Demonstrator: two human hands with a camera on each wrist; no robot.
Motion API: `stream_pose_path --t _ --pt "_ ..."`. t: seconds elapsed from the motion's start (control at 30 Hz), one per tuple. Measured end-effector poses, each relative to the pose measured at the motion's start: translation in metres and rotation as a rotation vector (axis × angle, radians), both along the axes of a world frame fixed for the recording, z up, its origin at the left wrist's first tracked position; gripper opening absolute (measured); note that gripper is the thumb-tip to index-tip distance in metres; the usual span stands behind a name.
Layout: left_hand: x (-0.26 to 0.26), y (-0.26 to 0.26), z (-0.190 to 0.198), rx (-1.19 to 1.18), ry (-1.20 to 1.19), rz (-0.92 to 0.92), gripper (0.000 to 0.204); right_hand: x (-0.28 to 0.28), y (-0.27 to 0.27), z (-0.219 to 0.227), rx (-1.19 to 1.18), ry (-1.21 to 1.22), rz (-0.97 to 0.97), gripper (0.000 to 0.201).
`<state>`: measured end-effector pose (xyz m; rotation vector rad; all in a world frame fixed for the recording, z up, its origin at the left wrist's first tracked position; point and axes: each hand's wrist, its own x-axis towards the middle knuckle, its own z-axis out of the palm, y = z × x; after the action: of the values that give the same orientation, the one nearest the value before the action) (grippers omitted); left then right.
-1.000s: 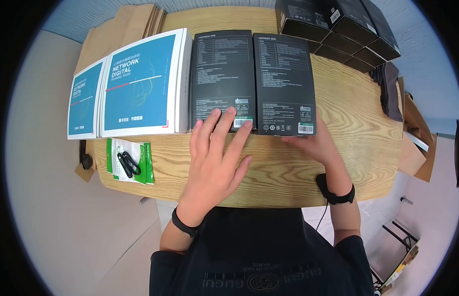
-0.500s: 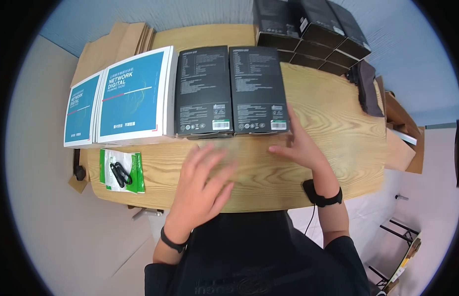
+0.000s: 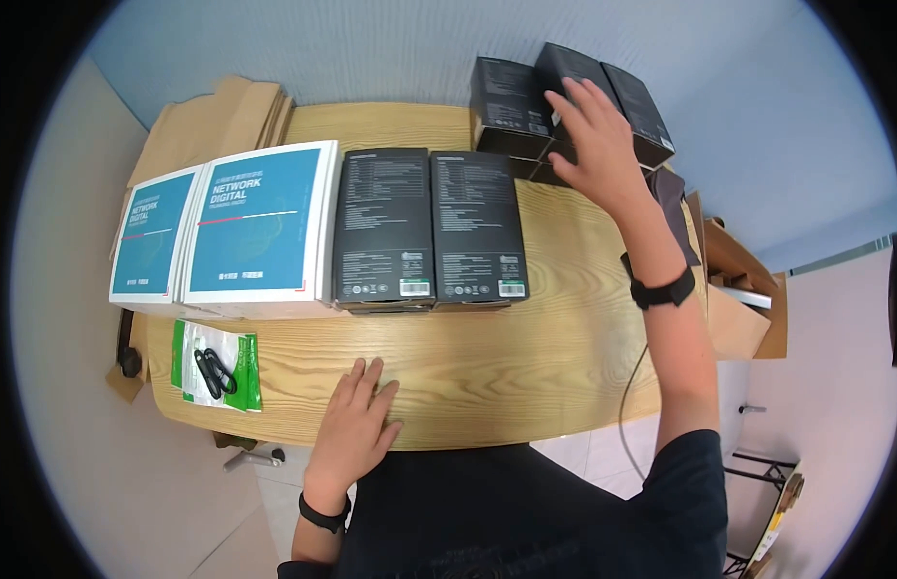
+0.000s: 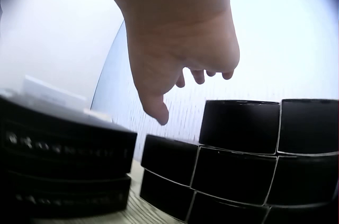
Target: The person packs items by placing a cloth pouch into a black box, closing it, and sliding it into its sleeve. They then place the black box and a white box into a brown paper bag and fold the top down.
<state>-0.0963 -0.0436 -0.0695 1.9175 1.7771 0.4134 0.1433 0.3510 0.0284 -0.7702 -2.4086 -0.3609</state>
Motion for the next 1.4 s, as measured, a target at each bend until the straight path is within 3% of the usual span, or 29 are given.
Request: stream_pose_path --t 0.07,0.1,0.33,0.37,0.53,0.67,0.8,0.87,0.93,1.0,1.03,1.07,1.13,1.17,1.2,1.27,1.33,1.37,1.4 --pt "0.000 0.000 0.002 0.002 -0.018 0.017 0.054 -0.020 0.010 -0.009 0.108 -0.375 -0.104 0.087" --pt "0.000 0.000 0.003 0.003 -0.036 0.020 0.054 -0.027 0.015 -0.014 0.050 -0.458 -0.133 0.102" --pt "-0.004 -0.004 -0.006 -0.001 -0.116 0.056 0.054 -0.047 0.013 -0.061 0.265 -0.482 -0.234 0.091" --pt "-0.005 -0.004 -0.005 -0.004 -0.119 0.053 0.055 -0.045 0.020 -0.068 0.352 -0.425 -0.223 0.084" --pt "-0.009 -0.005 -0.007 -0.025 -0.121 0.041 0.056 -0.049 0.024 -0.062 0.335 -0.387 -0.118 0.080" --pt "-0.010 -0.004 -0.008 -0.022 -0.122 0.032 0.056 -0.054 0.030 -0.039 0.027 -0.072 0.087 0.078" --pt "-0.012 -0.003 -0.008 -0.020 -0.115 0.026 0.055 -0.050 0.012 0.001 -0.220 0.241 -0.040 0.072" --pt "-0.012 -0.001 -0.006 -0.016 -0.111 0.025 0.054 -0.029 0.012 0.011 -0.392 0.411 0.052 0.073" --pt "-0.013 0.002 -0.003 -0.013 -0.105 0.019 0.052 -0.016 -0.022 0.032 -0.439 0.523 0.093 0.076" --pt "-0.014 0.007 0.001 0.023 -0.123 0.042 0.048 0.018 -0.044 0.037 -0.319 0.610 0.217 0.084" --pt "-0.016 0.010 0.005 0.018 -0.120 0.036 0.048 0.044 -0.059 0.035 -0.250 0.613 0.185 0.085" --pt "-0.019 0.014 0.010 0.011 -0.175 0.070 0.046 0.058 -0.083 0.031 -0.279 0.783 0.230 0.090" --pt "-0.022 0.022 0.019 -0.007 -0.225 0.089 0.045 0.119 -0.125 0.026 0.197 0.463 -0.131 0.102" --pt "-0.021 0.025 0.023 -0.002 -0.246 0.071 0.044 0.129 -0.152 0.030 0.091 0.410 -0.155 0.096" --pt "-0.018 0.027 0.026 0.001 -0.264 0.048 0.043 0.142 -0.172 0.019 -0.259 0.577 -0.066 0.085" --pt "-0.008 0.033 0.030 -0.010 -0.321 -0.005 0.043 0.162 -0.206 -0.016 -0.361 0.883 0.074 0.061" --pt "0.007 0.039 0.032 -0.020 -0.378 -0.061 0.043 0.177 -0.250 -0.032 -0.789 1.166 0.011 0.044" --pt "0.015 0.043 0.034 -0.027 -0.417 -0.079 0.045 0.174 -0.269 -0.036 -0.921 1.297 -0.182 0.044" --pt "0.023 0.046 0.035 -0.034 -0.455 -0.096 0.047 0.178 -0.273 -0.058 -0.513 0.618 -0.032 0.055"
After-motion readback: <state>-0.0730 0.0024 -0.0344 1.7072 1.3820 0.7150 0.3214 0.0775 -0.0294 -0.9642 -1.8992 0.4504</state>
